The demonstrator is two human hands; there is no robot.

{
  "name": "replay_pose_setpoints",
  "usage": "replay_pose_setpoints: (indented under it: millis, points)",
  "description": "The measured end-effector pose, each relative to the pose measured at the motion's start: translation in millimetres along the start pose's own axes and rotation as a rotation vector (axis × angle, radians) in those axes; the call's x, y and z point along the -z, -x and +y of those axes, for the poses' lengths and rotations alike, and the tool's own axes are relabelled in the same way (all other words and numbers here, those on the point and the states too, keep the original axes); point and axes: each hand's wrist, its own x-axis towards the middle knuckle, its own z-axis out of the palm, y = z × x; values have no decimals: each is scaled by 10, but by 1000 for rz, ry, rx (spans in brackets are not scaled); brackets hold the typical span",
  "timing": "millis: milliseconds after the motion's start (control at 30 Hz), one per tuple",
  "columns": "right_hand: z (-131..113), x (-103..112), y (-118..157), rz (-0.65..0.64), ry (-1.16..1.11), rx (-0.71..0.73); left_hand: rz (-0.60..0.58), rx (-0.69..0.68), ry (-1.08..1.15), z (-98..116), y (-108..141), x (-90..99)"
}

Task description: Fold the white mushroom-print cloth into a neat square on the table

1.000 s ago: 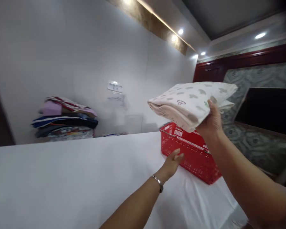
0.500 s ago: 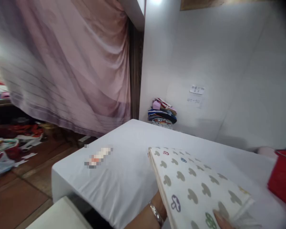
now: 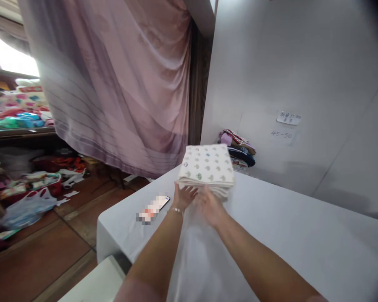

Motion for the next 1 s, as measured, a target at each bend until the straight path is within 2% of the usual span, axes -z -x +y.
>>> replay_pose_setpoints:
  millis: [33, 100, 133, 200, 300, 367, 500, 633, 733, 800, 867, 933, 1000]
  points:
    - [189, 102, 0, -63, 103, -126, 96, -27, 35, -52, 12, 204]
    - [491, 342, 36, -163, 271, -229, 149, -17, 60, -188, 63, 534]
    - [581, 457, 40, -190, 358, -218, 156, -4, 54, -246, 92, 638]
    - [615, 642, -39, -178, 510, -87, 161, 17, 1, -309, 128, 711]
    - [378, 805, -389, -11, 649, 229, 228, -1, -174, -301, 79, 593]
    - [154, 866, -692, 126, 737, 343, 270, -18, -311, -303, -19, 474]
    - [-108, 880, -1210, 293, 1009, 209, 353, -246, -575, -390, -294, 300]
    - [-45, 742, -1521, 320, 1052, 99, 383, -488, -763, -313, -541, 222]
    - [89, 619, -1618, 318, 1032, 17, 461, -579, -1105, -102, -633, 258]
    - [171, 563, -1632, 307, 984, -26, 558, -530, -1248, 14, -629, 316]
    - [230, 532, -1627, 292, 914, -41, 620, -500, -1294, 61, -579, 367]
    - [265, 522, -1617, 273, 842, -41, 636, -601, -1359, 38, -510, 384]
    - [277, 528, -1600, 249, 783, -48, 543, -764, -1547, -26, -453, 363]
